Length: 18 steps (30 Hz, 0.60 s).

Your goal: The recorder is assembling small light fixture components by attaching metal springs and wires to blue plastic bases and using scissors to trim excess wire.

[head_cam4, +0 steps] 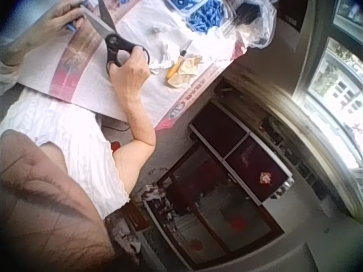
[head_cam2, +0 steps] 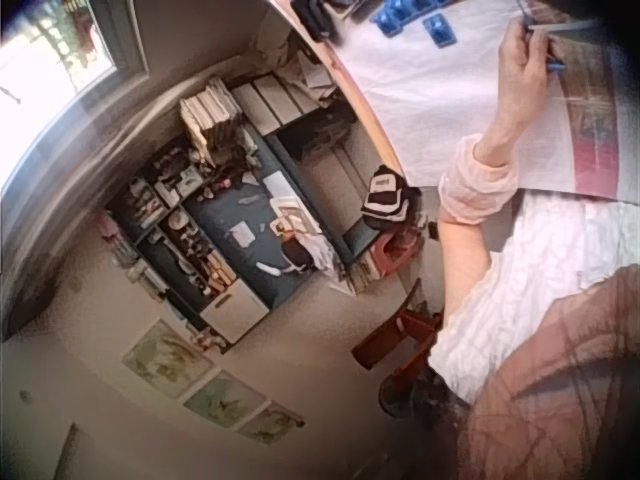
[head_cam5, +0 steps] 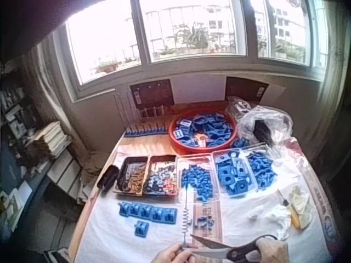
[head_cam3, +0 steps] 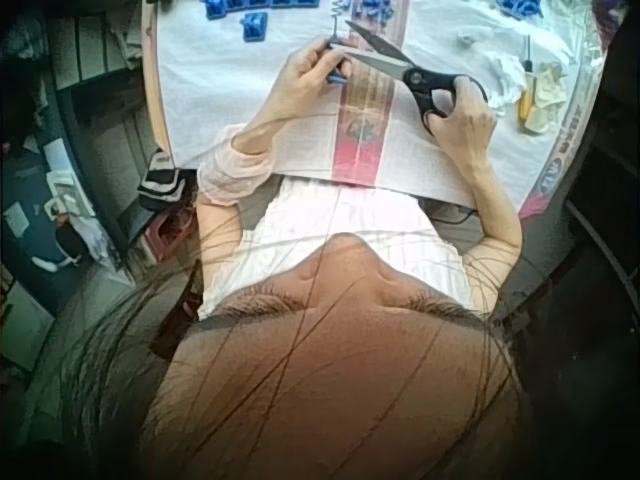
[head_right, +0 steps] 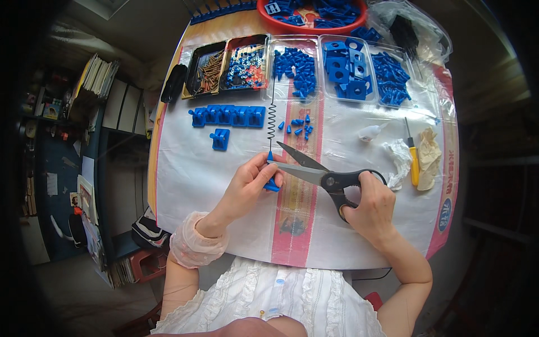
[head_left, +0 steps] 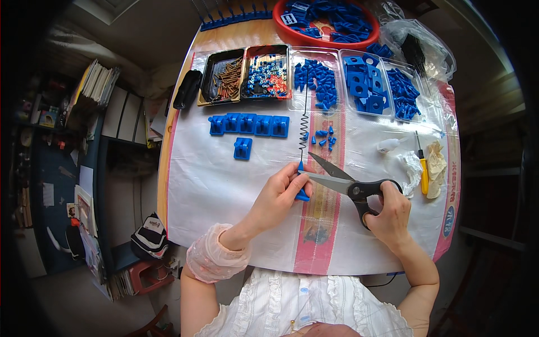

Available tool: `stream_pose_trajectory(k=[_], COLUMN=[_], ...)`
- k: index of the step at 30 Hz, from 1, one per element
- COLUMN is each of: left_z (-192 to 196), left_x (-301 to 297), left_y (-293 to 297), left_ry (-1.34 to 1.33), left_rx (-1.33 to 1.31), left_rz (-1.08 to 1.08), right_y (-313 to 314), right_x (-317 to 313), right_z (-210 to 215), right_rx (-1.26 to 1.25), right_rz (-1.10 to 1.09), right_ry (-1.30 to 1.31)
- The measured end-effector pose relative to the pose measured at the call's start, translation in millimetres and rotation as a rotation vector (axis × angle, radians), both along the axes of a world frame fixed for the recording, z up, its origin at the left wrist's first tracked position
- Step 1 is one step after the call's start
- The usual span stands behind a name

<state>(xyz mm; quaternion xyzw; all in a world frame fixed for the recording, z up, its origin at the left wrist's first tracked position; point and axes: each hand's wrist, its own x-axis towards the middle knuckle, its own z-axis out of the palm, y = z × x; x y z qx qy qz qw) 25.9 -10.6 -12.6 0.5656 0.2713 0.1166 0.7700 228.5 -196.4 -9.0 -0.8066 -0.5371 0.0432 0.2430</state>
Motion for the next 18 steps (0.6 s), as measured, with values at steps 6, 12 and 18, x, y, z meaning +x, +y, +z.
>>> stream_pose_trajectory(k=[6, 12, 18], left_z=[4.3, -4.4, 3.4], left_x=[2.0, 0.9, 2.0], left_y=[-1.8, 1.5, -0.7], left_ry=[-0.012, -0.083, -0.002], left_rx=[-0.042, -0.027, -0.051], left_rz=[0.034, -0.020, 0.028], right_y=[-0.2, -0.4, -0.7], right_x=[0.5, 0.5, 0.9], right_z=[0.4, 0.9, 0.0], right_rx=[-0.002, -0.004, -0.016], right_rz=[0.005, 0.002, -0.004], right_ry=[-0.004, 0.008, 0.008])
